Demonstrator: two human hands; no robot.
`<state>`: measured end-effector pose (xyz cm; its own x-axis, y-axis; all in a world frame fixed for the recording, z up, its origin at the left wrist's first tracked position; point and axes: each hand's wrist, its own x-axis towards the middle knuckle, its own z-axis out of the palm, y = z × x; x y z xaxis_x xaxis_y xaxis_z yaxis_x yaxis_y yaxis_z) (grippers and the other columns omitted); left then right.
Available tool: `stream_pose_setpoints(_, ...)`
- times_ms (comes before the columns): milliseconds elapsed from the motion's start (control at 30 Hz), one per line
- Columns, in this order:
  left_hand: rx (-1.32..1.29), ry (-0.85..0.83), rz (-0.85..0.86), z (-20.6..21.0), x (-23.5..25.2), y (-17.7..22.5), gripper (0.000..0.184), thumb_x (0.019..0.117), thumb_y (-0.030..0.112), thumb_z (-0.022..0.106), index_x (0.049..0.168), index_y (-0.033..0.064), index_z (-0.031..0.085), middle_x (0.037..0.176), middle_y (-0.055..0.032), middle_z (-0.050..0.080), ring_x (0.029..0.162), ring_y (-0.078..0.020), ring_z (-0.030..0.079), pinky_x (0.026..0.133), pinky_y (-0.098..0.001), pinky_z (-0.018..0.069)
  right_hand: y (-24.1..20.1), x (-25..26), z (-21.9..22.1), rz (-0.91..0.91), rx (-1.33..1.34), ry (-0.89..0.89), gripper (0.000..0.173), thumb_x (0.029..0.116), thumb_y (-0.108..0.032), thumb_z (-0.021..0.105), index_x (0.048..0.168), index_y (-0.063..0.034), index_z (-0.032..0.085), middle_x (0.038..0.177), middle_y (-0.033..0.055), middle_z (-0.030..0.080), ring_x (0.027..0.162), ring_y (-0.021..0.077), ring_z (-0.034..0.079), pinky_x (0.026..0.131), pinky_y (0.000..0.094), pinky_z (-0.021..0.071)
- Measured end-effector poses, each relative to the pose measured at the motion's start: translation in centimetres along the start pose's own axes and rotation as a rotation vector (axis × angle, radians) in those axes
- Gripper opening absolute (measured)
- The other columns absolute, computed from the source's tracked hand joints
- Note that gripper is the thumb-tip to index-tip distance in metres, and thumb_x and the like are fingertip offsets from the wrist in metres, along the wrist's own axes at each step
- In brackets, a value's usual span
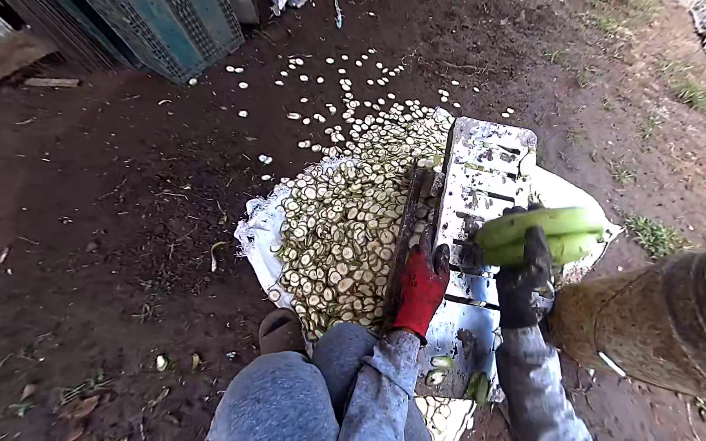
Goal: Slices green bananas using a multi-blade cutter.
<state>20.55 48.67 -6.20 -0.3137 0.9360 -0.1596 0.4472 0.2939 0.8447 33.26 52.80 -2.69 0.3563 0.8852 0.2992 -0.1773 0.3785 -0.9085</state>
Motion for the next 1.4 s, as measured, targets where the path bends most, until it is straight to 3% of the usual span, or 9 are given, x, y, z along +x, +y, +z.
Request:
stream_pose_setpoints(167,0.012,-0.002,-0.018,-0.1,-0.1,0.8,0.057,0.1063,0.035,0.051,0.158,0.0114,0.041,0.134,-0.0222,0.062,0.116,-0.0346,0.066,0.101,-0.05,0.0526,-1.9,-10.1,-5.4,0.055,0.132,0.023,0.041,0.0914,-0.034,0.068,0.129,-0.0205,0.063,0.114,-0.0053,0.073,0.108,0.012,0.07,0.095,0.0348,0.0582)
stream_pose_setpoints(267,-0.014,0.007,0.003,0.1,-0.1,0.5,0.057,0.1067,0.033,0.051,0.158,0.0112,0.04,0.137,-0.0224,0.061,0.121,-0.0344,0.064,0.105,-0.0488,0.0504,0.7,-0.7,1.2,0.005,-0.021,0.161,0.03,0.0908,-0.01,0.054,0.12,-0.001,0.052,0.095,-0.0038,0.068,0.088,0.005,0.068,0.082,0.0276,0.059)
stream_pose_setpoints(433,-0.011,0.014,0.015,0.1,0.1,0.0,0.057,0.1073,0.035,0.05,0.158,0.0107,0.04,0.139,-0.0222,0.06,0.122,-0.0343,0.064,0.106,-0.0496,0.0503,3.2,12.3,9.3,-0.137,0.074,0.122,0.081,0.0803,-0.004,0.079,0.143,0.0079,0.03,0.121,0.0178,0.06,0.107,0.0189,0.066,0.092,0.0349,0.0585)
stream_pose_setpoints(667,-0.007,0.031,0.023,0.1,-0.1,0.2,0.054,0.1083,0.032,0.048,0.158,0.0119,0.041,0.136,-0.0221,0.062,0.121,-0.0342,0.064,0.105,-0.0495,0.0509,-1.5,-12.8,-4.6,0.105,-0.043,0.071,0.044,0.0843,-0.024,0.076,0.119,-0.0032,0.058,0.1,-0.0089,0.072,0.097,0.0007,0.069,0.086,0.0236,0.0581)
stream_pose_setpoints(767,0.048,0.134,0.101,0.3,-0.5,-0.1,0.051,0.1066,0.027,0.049,0.155,0.0104,0.045,0.147,-0.0223,0.055,0.131,-0.0379,0.057,0.11,-0.0536,0.0448,-0.8,-10.8,-2.3,0.086,-0.075,0.123,0.039,0.0829,-0.009,0.069,0.116,0.0041,0.054,0.096,-0.0082,0.072,0.093,-0.001,0.069,0.085,0.0215,0.0584)
stream_pose_setpoints(900,-0.121,0.175,0.565,-0.6,-0.6,1.9,0.051,0.1039,0.02,0.047,0.154,0.013,0.047,0.164,-0.0097,0.038,0.155,-0.0288,0.028,0.127,-0.0511,0.0191,0.2,-1.1,3.9,0.176,-0.202,0.121,0.077,0.0859,-0.011,0.075,0.147,0.001,0.031,0.123,0.0082,0.062,0.108,0.0087,0.064,0.094,0.0296,0.0554)
stream_pose_setpoints(1133,-0.66,-0.095,0.47,-0.7,-1.5,4.3,0.041,0.1116,0.02,0.036,0.144,0.0034,0.055,0.142,-0.0124,0.06,0.129,-0.015,0.057,0.113,-0.0356,0.0439,-2.2,-2.4,2.3,0.146,0.01,0.201,0.098,0.086,-0.025,0.075,0.159,-0.0095,0.012,0.136,0.0098,0.055,0.116,0.013,0.063,0.096,0.0339,0.0558)
stream_pose_setpoints(1267,-0.384,-0.071,0.443,-1.6,-0.8,3.4,0.041,0.1109,0.021,0.043,0.15,0.0115,0.052,0.147,-0.0103,0.057,0.133,-0.0205,0.056,0.113,-0.0433,0.0434,-3.6,-1.1,3.3,0.084,-0.178,0.068,0.116,0.0833,-0.031,0.08,0.164,-0.024,-0.003,0.161,0.0114,0.033,0.133,0.0159,0.051,0.104,0.0371,0.0496)
stream_pose_setpoints(1400,-0.134,-0.037,0.559,-2.6,0.4,3.2,0.036,0.1006,0.018,0.062,0.136,0.0168,0.067,0.145,-0.0071,0.06,0.138,-0.0298,0.051,0.116,-0.057,0.0358,-3.1,-1.5,0.6,-0.044,-0.163,0.04,0.118,0.0774,-0.032,0.085,0.164,-0.027,0.005,0.16,0.0073,0.035,0.131,0.0139,0.052,0.103,0.0352,0.0513)
